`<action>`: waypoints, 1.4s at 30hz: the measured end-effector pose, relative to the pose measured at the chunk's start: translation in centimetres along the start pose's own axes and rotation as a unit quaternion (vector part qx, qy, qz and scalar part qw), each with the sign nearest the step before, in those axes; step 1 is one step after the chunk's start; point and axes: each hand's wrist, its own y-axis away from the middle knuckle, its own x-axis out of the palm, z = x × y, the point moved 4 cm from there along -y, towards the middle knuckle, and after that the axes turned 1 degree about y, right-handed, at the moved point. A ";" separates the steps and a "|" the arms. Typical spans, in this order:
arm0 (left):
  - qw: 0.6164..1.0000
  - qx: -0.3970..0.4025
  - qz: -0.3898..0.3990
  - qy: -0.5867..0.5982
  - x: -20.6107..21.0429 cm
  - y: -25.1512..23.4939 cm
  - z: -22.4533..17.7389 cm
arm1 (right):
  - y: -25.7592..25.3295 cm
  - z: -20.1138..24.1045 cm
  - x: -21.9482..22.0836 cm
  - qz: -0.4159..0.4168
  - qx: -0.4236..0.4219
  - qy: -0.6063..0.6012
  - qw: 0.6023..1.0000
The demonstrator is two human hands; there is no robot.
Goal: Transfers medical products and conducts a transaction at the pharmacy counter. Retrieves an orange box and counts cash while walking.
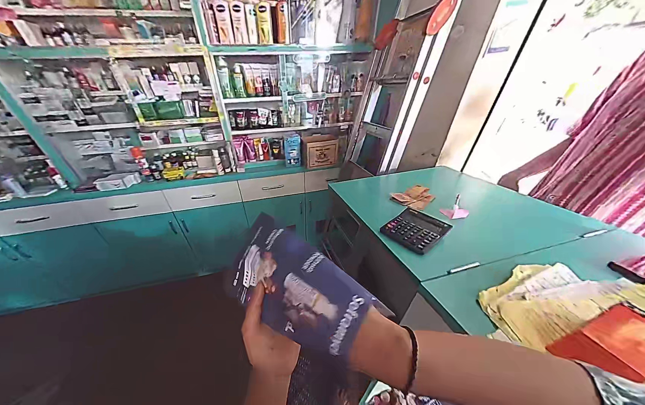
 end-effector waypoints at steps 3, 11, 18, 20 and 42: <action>0.993 0.019 0.114 -0.037 0.4 -5.9 4.5 | 1.2 -8.1 3.4 0.023 -0.055 -0.010 0.998; 0.986 -0.115 0.072 0.100 1.4 -19.9 19.2 | -1.8 -22.7 6.5 0.162 0.044 -0.124 0.978; 0.970 -0.220 -0.017 0.105 -3.8 -27.4 27.7 | 4.0 -41.7 -1.2 -0.012 0.267 -0.120 0.956; 0.963 -0.242 -0.036 0.109 -3.4 -28.3 29.8 | 7.9 -47.8 0.2 0.033 0.442 -0.055 0.895; 0.909 -0.359 -0.147 0.155 0.8 -32.5 40.3 | 6.3 -45.4 -4.4 -0.083 0.434 -0.045 0.896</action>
